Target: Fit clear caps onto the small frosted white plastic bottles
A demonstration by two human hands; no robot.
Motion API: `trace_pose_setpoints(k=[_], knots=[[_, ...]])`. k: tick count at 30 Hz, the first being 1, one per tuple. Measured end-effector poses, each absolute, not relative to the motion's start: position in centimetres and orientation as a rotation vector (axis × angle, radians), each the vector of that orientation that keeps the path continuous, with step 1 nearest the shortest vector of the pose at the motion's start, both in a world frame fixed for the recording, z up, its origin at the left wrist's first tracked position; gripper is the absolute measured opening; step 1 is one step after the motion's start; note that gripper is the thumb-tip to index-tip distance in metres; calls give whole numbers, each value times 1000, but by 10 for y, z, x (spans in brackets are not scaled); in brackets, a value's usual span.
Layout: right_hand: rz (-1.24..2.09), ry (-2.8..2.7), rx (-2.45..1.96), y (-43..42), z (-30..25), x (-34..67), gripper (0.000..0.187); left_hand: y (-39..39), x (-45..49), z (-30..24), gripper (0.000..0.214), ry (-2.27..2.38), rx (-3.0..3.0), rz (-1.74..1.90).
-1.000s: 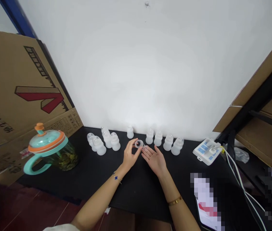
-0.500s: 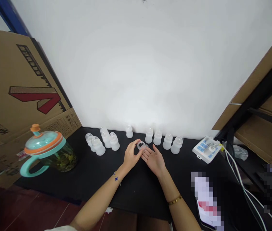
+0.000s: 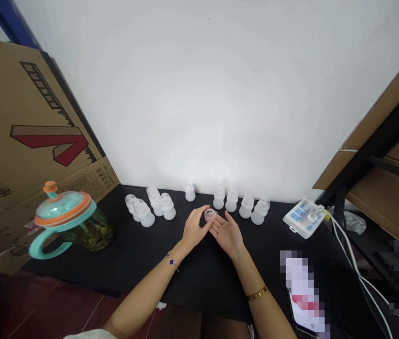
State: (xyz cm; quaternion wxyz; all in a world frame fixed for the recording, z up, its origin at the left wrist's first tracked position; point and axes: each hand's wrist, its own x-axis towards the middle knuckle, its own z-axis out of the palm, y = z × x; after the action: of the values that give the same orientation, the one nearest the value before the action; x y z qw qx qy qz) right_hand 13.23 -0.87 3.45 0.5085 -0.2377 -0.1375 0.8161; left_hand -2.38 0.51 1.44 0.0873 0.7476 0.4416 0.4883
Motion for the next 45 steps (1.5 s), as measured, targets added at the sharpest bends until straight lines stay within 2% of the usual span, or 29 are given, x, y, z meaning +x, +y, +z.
trace_pose_setpoints(k=[12, 27, 34, 45], knots=[[1950, -332, -615, -8, 32, 132, 40, 7, -22, 11, 37, 1289, 2232, 1433], [1814, -423, -816, -3, 16, 132, 14, 6, -22, 14, 33, 1198, 2211, 1353], [1768, -491, -868, 0, 8, 133, 15, 5, -22, 15, 39, 1137, 2250, 1349], [1774, -467, -835, -3, 12, 130, 13, 6, -20, 14, 21, 1109, 2227, 1438]])
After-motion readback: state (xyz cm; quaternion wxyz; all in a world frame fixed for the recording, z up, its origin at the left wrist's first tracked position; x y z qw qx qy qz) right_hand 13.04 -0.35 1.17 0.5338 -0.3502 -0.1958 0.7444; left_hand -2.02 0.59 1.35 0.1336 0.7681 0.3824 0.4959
